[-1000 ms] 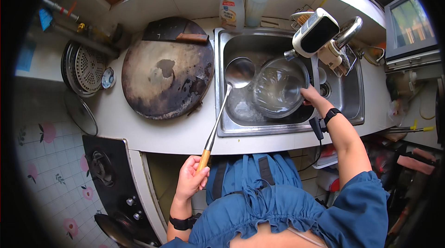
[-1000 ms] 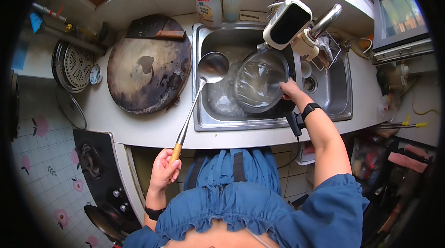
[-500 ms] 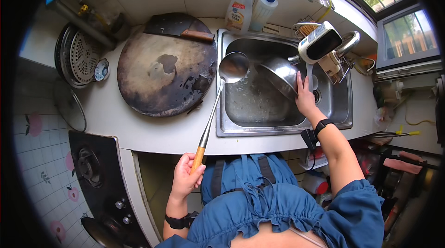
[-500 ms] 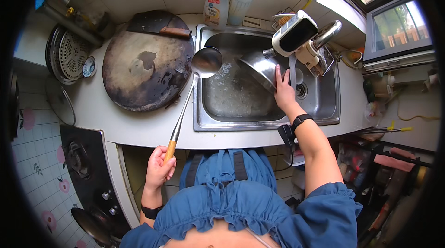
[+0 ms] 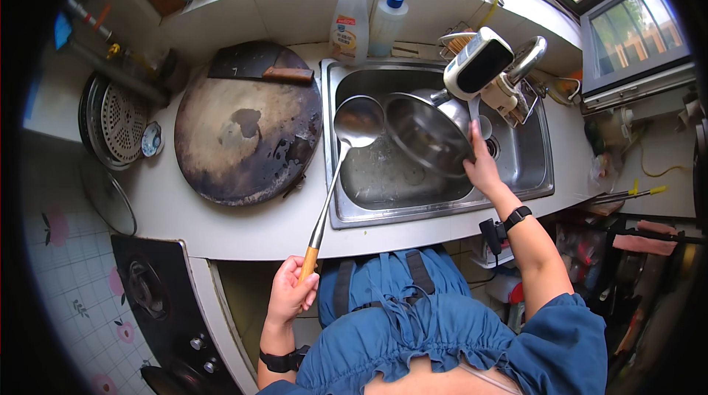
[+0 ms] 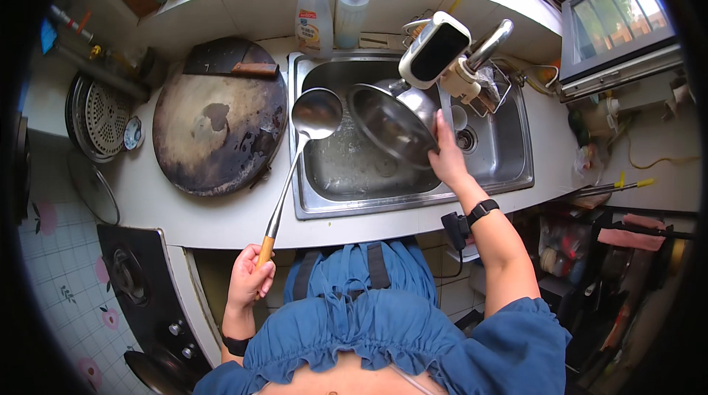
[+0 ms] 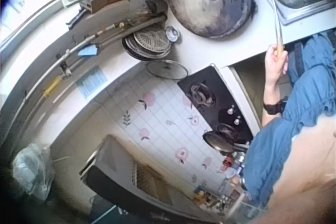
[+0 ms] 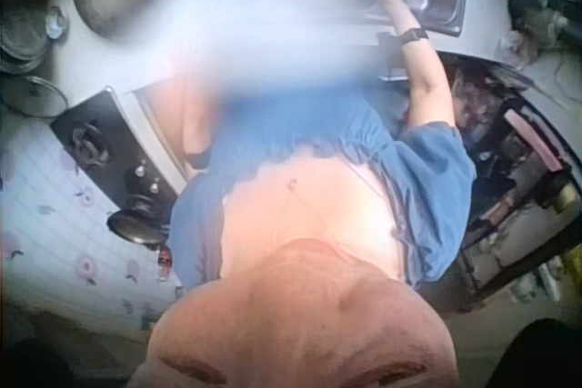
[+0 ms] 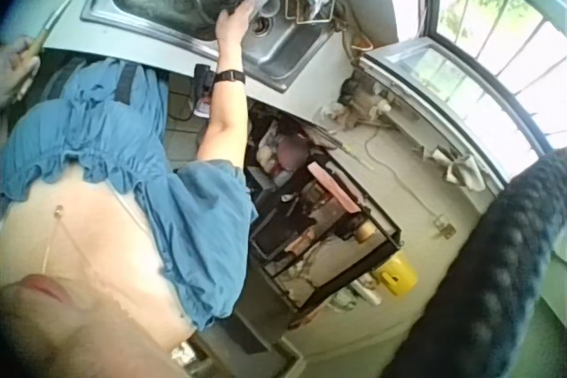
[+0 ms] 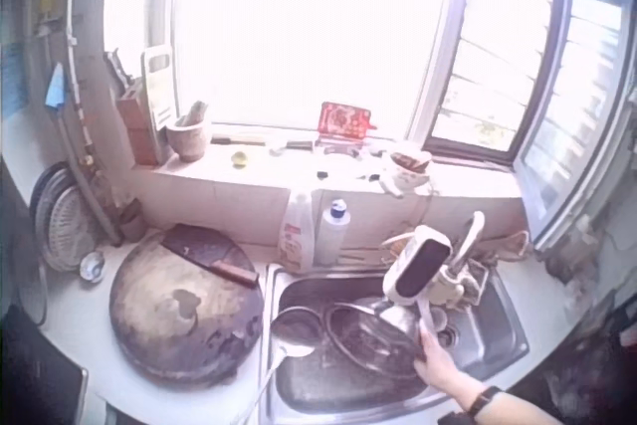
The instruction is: The person washes a large metal pot and a ladle in a kitchen sink using water and a cloth, then dries their hands with a pink towel.
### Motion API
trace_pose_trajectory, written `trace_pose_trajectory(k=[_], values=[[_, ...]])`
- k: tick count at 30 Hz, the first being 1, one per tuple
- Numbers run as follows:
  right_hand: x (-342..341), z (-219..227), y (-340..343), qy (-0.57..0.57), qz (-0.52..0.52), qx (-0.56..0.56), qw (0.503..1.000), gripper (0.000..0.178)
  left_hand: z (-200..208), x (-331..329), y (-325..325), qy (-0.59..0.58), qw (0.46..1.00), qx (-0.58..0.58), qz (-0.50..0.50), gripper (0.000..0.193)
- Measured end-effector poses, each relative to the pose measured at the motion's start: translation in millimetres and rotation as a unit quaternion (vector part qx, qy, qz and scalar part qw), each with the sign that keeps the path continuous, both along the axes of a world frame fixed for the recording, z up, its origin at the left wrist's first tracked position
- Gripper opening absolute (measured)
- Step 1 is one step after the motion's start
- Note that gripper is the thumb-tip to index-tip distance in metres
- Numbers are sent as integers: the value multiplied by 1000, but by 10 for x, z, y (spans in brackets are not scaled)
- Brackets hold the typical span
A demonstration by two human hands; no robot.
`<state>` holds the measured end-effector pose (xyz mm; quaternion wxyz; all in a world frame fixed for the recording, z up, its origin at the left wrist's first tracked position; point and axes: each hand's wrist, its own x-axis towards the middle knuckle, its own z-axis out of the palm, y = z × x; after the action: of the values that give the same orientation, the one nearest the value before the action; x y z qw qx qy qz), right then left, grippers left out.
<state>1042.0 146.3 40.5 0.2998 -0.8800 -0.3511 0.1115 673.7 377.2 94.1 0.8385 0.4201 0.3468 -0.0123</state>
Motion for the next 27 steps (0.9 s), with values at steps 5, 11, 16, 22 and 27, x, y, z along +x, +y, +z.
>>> trace_pose_trajectory(k=[5, 11, 16, 22, 27], values=[[-72, -704, -2, 195, -161, 106, 962, 61, -38, 207, 3, 4, 995, -68, -67, 13], [-199, -393, 90, 468, -264, 102, 838, 40, -280, 531, -101, 40, 983, -136, -120, 17], [-151, -609, -64, 499, -220, 168, 821, 33, -275, 886, -231, 68, 982, -111, -137, 21], [9, -1423, 146, 436, -215, 172, 857, 26, -450, 1298, -289, 115, 982, -95, -118, 23], [33, -1299, 309, 491, -244, 101, 830, 33, -647, 1562, -441, 139, 980, -123, -67, 18]])
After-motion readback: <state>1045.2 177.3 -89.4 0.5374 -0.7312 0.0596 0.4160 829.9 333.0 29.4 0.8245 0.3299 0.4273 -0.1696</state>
